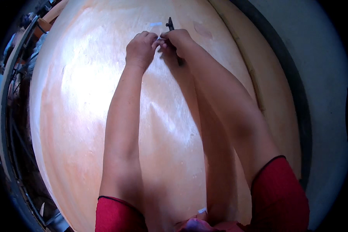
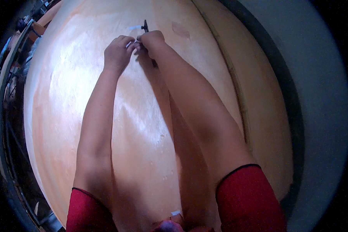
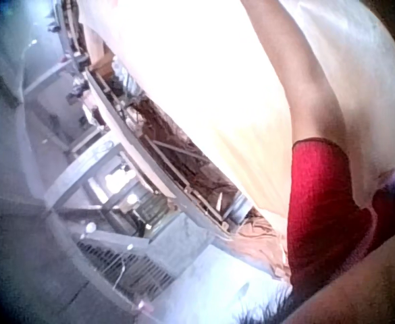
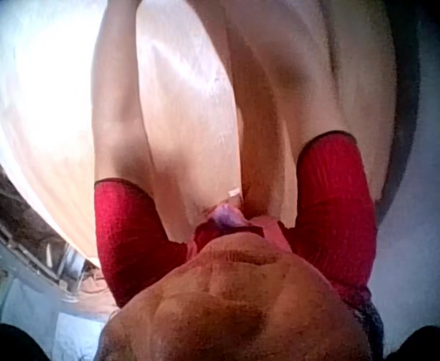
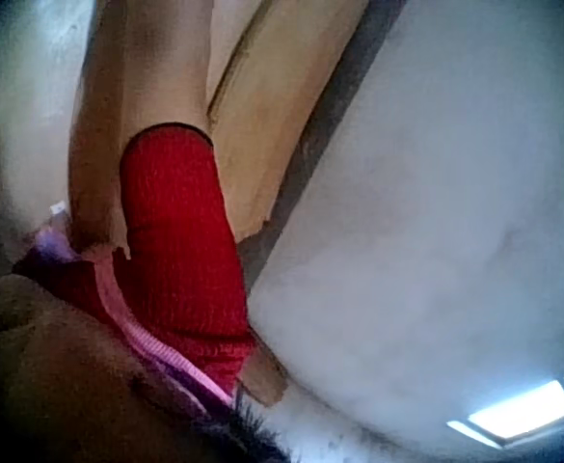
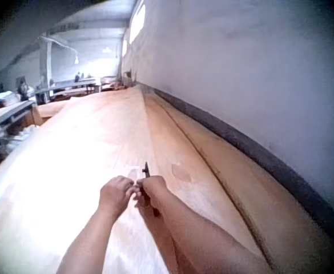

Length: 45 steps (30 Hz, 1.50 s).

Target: The person lifts and examines large sheets of wood veneer from a stack, uses a utility knife to cut smaller sections and patches, and applies tape to pieces of the veneer.

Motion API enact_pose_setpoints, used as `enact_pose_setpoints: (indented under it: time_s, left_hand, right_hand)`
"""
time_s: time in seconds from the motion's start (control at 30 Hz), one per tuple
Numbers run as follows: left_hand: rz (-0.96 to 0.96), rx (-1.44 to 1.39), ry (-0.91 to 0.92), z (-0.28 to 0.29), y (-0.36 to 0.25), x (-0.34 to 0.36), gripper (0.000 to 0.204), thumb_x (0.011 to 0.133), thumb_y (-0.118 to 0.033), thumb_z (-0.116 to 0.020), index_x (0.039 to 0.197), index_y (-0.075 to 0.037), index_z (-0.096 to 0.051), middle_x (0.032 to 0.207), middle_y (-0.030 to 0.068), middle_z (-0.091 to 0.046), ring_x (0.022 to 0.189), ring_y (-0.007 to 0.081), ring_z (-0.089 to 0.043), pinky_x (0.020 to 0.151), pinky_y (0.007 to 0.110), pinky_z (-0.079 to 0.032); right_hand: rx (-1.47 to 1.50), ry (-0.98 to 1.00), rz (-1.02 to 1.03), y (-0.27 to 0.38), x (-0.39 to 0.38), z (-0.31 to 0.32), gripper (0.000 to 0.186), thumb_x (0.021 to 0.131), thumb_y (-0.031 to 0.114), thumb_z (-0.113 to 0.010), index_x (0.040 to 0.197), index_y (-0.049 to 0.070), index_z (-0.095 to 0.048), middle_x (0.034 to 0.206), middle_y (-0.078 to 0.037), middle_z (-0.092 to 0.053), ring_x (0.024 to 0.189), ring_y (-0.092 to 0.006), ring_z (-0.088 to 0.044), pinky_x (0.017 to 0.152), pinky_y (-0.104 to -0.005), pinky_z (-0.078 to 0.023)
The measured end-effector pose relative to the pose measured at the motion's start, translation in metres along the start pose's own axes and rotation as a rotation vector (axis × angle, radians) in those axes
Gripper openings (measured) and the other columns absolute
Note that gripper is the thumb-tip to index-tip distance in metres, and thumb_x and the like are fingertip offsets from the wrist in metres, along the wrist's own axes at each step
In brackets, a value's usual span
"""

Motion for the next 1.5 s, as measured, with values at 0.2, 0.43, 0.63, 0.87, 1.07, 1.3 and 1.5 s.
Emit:
enact_pose_setpoints:
  time_s: [0.2, 0.43, 0.63, 0.87, 1.07, 1.3, 1.5]
  left_hand:
    - [0.027, 0.090, 0.053, -0.008, 0.003, 0.002, 0.012, 0.079, -0.021, -0.054, 0.087, -0.013, -0.059, 0.084, 0.0043, -0.059, 0.077, 0.0228, -0.058, 0.064, 0.035, -0.047]
    - [-0.047, 0.093, 0.069, -0.009, -0.002, 0.001, 0.010, 0.080, -0.019, -0.052, 0.086, -0.013, -0.057, 0.083, 0.0051, -0.059, 0.076, 0.0237, -0.058, 0.063, 0.036, -0.047]
    - [0.015, 0.087, 0.081, -0.009, 0.003, 0.002, 0.011, 0.081, -0.021, -0.049, 0.089, -0.016, -0.055, 0.080, 0.0041, -0.057, 0.078, 0.0228, -0.057, 0.065, 0.036, -0.047]
    - [0.219, -0.347, 0.010, -0.018, 0.031, 0.006, 0.026, 0.081, -0.009, -0.047, 0.103, -0.015, -0.060, 0.103, 0.0105, -0.057, 0.096, 0.0229, -0.055, 0.077, 0.031, -0.045]
    - [0.100, -0.378, 0.232, -0.028, 0.036, 0.011, 0.032, 0.079, 0.004, -0.045, 0.102, -0.011, -0.061, 0.115, 0.0164, -0.051, 0.100, 0.0297, -0.052, 0.083, 0.031, -0.044]
    - [0.086, -0.219, 0.164, -0.015, 0.033, 0.014, 0.026, 0.078, -0.005, -0.051, 0.099, -0.015, -0.063, 0.113, 0.0086, -0.054, 0.111, 0.0242, -0.044, 0.092, 0.033, -0.038]
    - [-0.019, -0.157, 0.121, -0.011, 0.027, 0.010, 0.022, 0.074, -0.018, -0.059, 0.096, -0.014, -0.064, 0.110, 0.0089, -0.055, 0.106, 0.0255, -0.048, 0.090, 0.033, -0.039]
  right_hand:
    - [0.099, 0.025, 0.016, 0.000, -0.013, 0.001, 0.014, 0.081, 0.008, -0.053, 0.073, -0.003, -0.056, 0.060, -0.010, -0.057, 0.044, -0.0149, -0.051, 0.036, -0.0243, -0.039]
    - [0.081, -0.015, 0.027, -0.003, -0.010, 0.001, 0.017, 0.082, 0.009, -0.050, 0.072, -0.003, -0.056, 0.062, -0.011, -0.057, 0.045, -0.0143, -0.051, 0.036, -0.0237, -0.039]
    - [0.012, -0.021, 0.059, 0.003, -0.011, -0.005, 0.015, 0.081, 0.009, -0.053, 0.071, -0.002, -0.056, 0.060, -0.010, -0.057, 0.044, -0.0143, -0.052, 0.035, -0.0228, -0.039]
    - [-0.438, -0.023, 0.085, -0.003, 0.033, -0.007, 0.014, 0.078, 0.008, -0.056, 0.068, -0.001, -0.058, 0.059, -0.010, -0.058, 0.043, -0.0137, -0.052, 0.036, -0.0223, -0.040]
    - [-0.214, 0.018, -0.004, 0.002, 0.010, -0.006, 0.013, 0.079, 0.007, -0.053, 0.070, -0.001, -0.059, 0.060, -0.010, -0.059, 0.046, -0.0140, -0.054, 0.037, -0.0220, -0.041]
    - [0.045, -0.076, 0.040, 0.005, 0.001, 0.002, 0.013, 0.079, 0.001, -0.047, 0.073, -0.007, -0.055, 0.060, -0.016, -0.059, 0.045, -0.0230, -0.059, 0.034, -0.0296, -0.041]
    - [-0.029, -0.080, 0.082, 0.002, 0.005, 0.003, 0.012, 0.075, 0.001, -0.052, 0.069, -0.009, -0.055, 0.059, -0.017, -0.059, 0.046, -0.0252, -0.059, 0.036, -0.0303, -0.043]
Point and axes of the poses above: each hand's wrist, its own x-axis towards the middle knuckle, its own z-axis out of the back of the hand, y = z × x, the point moved 6 cm from there along x, towards the middle knuckle
